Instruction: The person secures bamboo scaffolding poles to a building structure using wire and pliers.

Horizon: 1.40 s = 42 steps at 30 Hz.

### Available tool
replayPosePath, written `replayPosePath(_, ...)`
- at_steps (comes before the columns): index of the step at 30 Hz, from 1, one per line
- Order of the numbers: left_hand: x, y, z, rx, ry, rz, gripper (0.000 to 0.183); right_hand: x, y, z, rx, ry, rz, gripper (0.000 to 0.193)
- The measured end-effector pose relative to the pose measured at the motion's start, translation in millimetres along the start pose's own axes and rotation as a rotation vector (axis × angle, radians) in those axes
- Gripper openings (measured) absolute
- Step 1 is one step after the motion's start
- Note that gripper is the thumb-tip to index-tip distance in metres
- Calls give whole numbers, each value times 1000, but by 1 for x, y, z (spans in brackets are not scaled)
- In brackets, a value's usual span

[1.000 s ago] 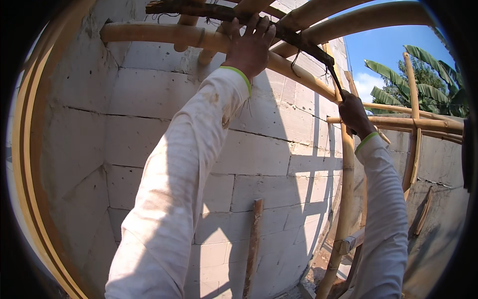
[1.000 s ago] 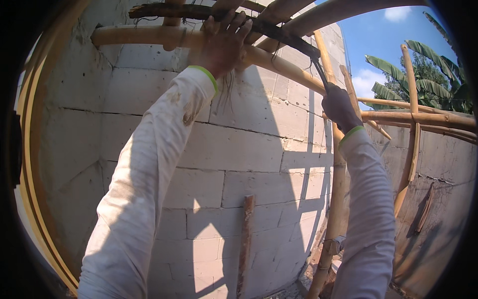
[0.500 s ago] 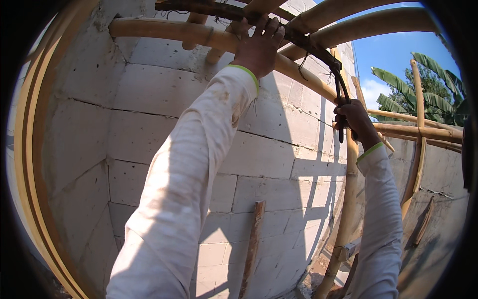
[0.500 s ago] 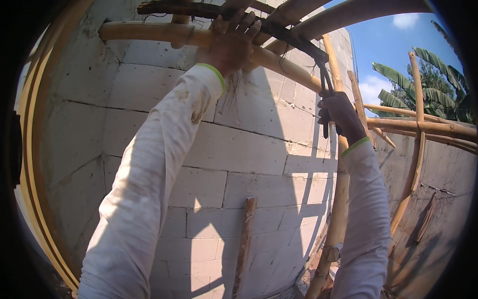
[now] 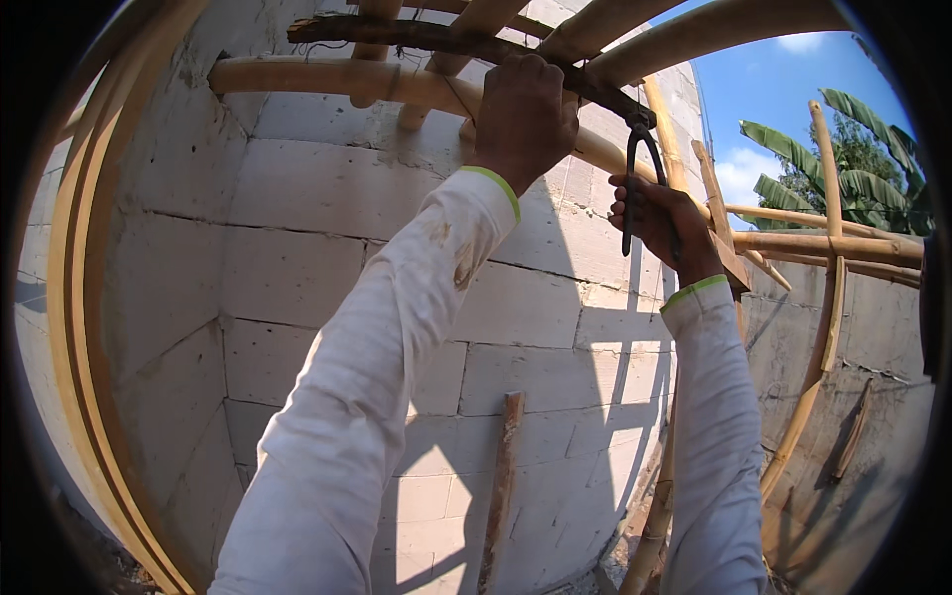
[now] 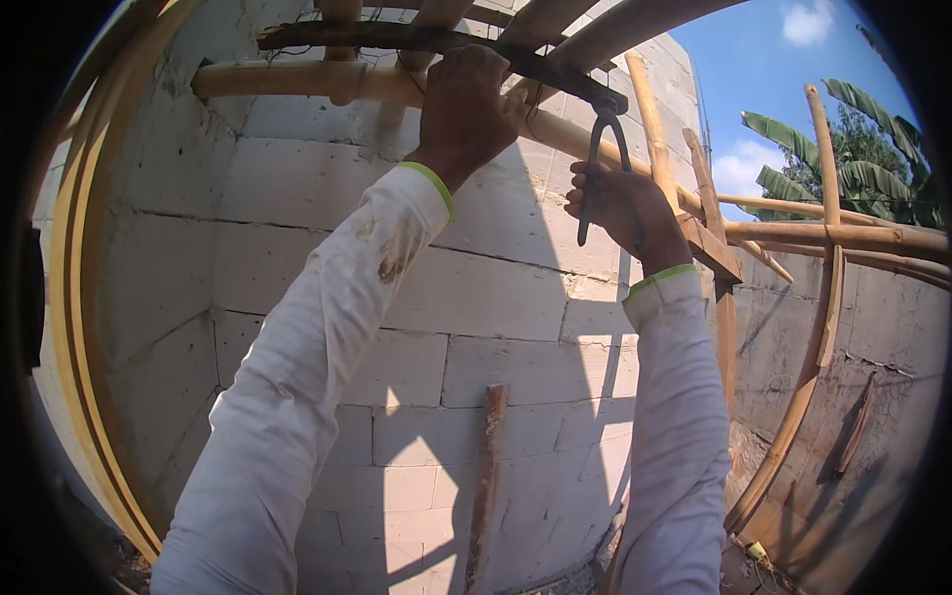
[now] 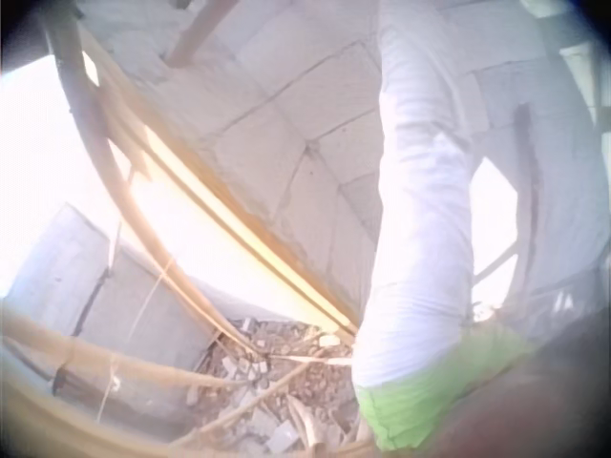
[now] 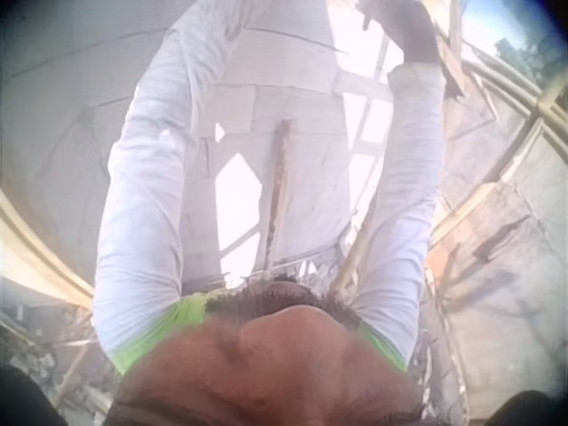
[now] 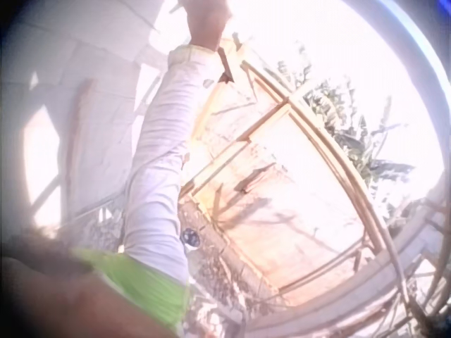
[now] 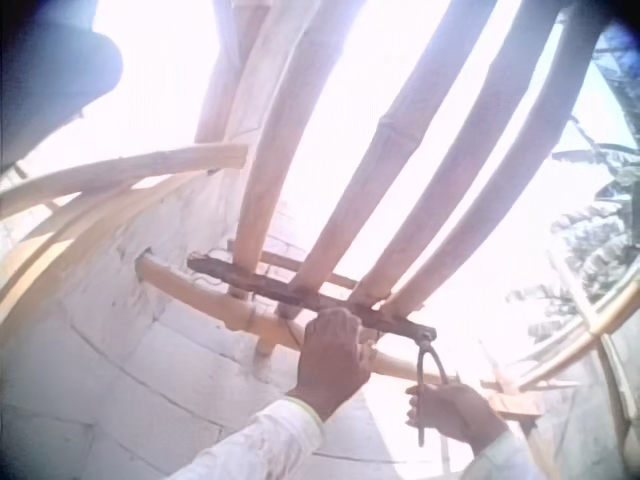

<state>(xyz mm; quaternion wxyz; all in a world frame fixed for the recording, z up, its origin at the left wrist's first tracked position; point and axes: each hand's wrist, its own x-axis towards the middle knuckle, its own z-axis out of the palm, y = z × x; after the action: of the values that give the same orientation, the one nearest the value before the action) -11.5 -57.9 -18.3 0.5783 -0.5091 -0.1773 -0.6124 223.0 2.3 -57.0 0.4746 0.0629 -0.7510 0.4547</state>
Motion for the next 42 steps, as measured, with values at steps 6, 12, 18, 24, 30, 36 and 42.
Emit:
replayPosePath(6, -5, 79, 58, -1032, -615, -1060, 33, -7, -25, 5, -173, 87, 116, 39)
replayPosePath(12, -9, 59, 88, -1465, -540, -1080, 29, -23, -40, 64, -846, 399, 153, 50)
replayPosePath(18, 6, 82, 98, -1324, -506, -1116, 17, -14, -28, 78, -1869, 348, 224, 54)
replayPosePath(24, -7, 40, 121, -1113, -648, -623, 32, 6, 0, 103, -2232, 748, 299, 68)
replayPosePath(30, 32, 32, 18, -235, -44, -274, 26, 0, -13, 57, -2384, 967, 264, 53)
replayPosePath(36, 10, -69, 13, 411, -4, 121, 48, 0, -19, 11, -2224, 876, 102, 28)
replayPosePath(42, 0, -78, 15, 516, -88, 139, 59, -8, -29, -27, -2290, 743, -178, 17)
